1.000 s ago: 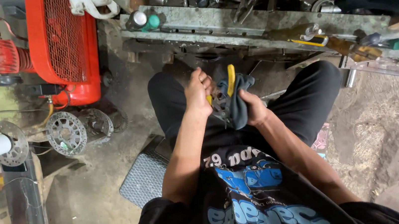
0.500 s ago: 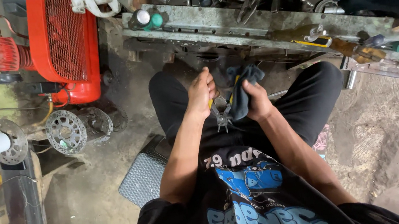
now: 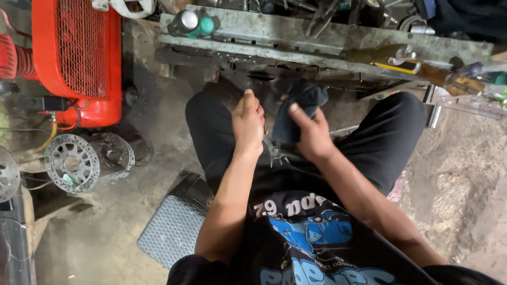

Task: The person sits on the workshop floor and uses yellow-handled pliers with a dark cloth to clean and work over a small metal component on their lap, repeatedly repositioning the part and the cloth while handling it by hand.

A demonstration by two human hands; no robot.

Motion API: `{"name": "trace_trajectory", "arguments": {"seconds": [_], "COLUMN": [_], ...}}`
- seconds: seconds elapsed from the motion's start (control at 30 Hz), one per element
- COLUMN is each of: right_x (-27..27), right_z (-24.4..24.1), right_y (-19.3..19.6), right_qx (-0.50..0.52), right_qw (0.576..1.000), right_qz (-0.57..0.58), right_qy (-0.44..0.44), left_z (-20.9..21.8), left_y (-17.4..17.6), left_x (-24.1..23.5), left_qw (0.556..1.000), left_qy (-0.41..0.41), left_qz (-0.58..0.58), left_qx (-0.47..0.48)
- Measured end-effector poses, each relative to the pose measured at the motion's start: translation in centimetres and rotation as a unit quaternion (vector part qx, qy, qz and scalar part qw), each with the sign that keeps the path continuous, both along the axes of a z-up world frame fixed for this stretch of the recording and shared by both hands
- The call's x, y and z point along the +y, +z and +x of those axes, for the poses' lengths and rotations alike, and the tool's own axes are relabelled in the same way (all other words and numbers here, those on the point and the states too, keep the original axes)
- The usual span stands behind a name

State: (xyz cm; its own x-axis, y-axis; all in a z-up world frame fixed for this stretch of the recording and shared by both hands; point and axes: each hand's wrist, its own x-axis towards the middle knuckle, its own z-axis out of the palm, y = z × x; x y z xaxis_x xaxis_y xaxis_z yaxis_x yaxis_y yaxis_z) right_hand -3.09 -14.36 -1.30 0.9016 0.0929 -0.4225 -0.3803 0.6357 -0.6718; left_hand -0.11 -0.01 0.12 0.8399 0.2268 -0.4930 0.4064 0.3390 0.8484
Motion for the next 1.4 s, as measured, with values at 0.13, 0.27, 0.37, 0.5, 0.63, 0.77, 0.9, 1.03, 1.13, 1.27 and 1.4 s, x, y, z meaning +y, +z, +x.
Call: {"name": "trace_trajectory", "arguments": {"seconds": [0.13, 0.27, 0.37, 0.5, 0.63, 0.77, 0.9, 1.03, 1.13, 1.27, 1.4], "right_x": [1.7, 1.6, 1.3, 1.3, 0.5, 0.1, 0.9, -0.5, -0.9, 0.2, 0.9], "right_z": [-0.6, 0.8, 1.4, 1.4, 1.5, 1.3, 1.5, 2.0, 1.8, 0.3, 0.5], "right_y": [-4.1, -1.8, -2.9, -1.2, -5.2, -3.6, -4.2, -2.6, -3.0, -0.9, -1.1], "right_qx": [-0.112, -0.167, -0.197, -0.175, -0.141, -0.167, -0.153, -0.020, 0.021, 0.071, 0.085], "right_qw": [0.985, 0.968, 0.933, 0.872, 0.862, 0.903, 0.960, 0.990, 0.991, 0.964, 0.960], "right_qz": [-0.123, -0.186, -0.298, -0.454, -0.486, -0.393, -0.224, -0.007, 0.129, 0.244, 0.250], "right_qy": [-0.045, -0.013, -0.050, -0.050, -0.028, -0.041, -0.065, -0.138, -0.016, 0.083, 0.095], "left_z": [-1.6, -1.6, -1.5, -2.1, -2.8, -3.0, -2.7, -3.5, -1.8, -0.7, 0.2], "left_y": [-1.1, 2.3, 3.9, 4.4, 3.8, 4.2, 7.1, 3.2, 1.0, 2.4, 3.2], "left_x": [-1.3, -2.3, -3.2, -4.0, -4.4, -4.7, -3.7, 0.1, 2.2, 2.9, 2.8], "left_qw": [0.998, 0.928, 0.930, 0.895, 0.868, 0.873, 0.869, 0.874, 0.989, 0.991, 0.990], "left_qy": [-0.015, -0.089, -0.130, -0.158, -0.198, -0.229, -0.239, -0.127, -0.094, -0.067, -0.064], "left_qz": [-0.019, 0.306, 0.310, 0.387, 0.421, 0.401, 0.411, 0.380, 0.010, -0.086, 0.114], "left_qx": [-0.059, -0.195, -0.147, -0.157, -0.172, -0.158, -0.136, -0.275, -0.109, -0.078, -0.057]}}
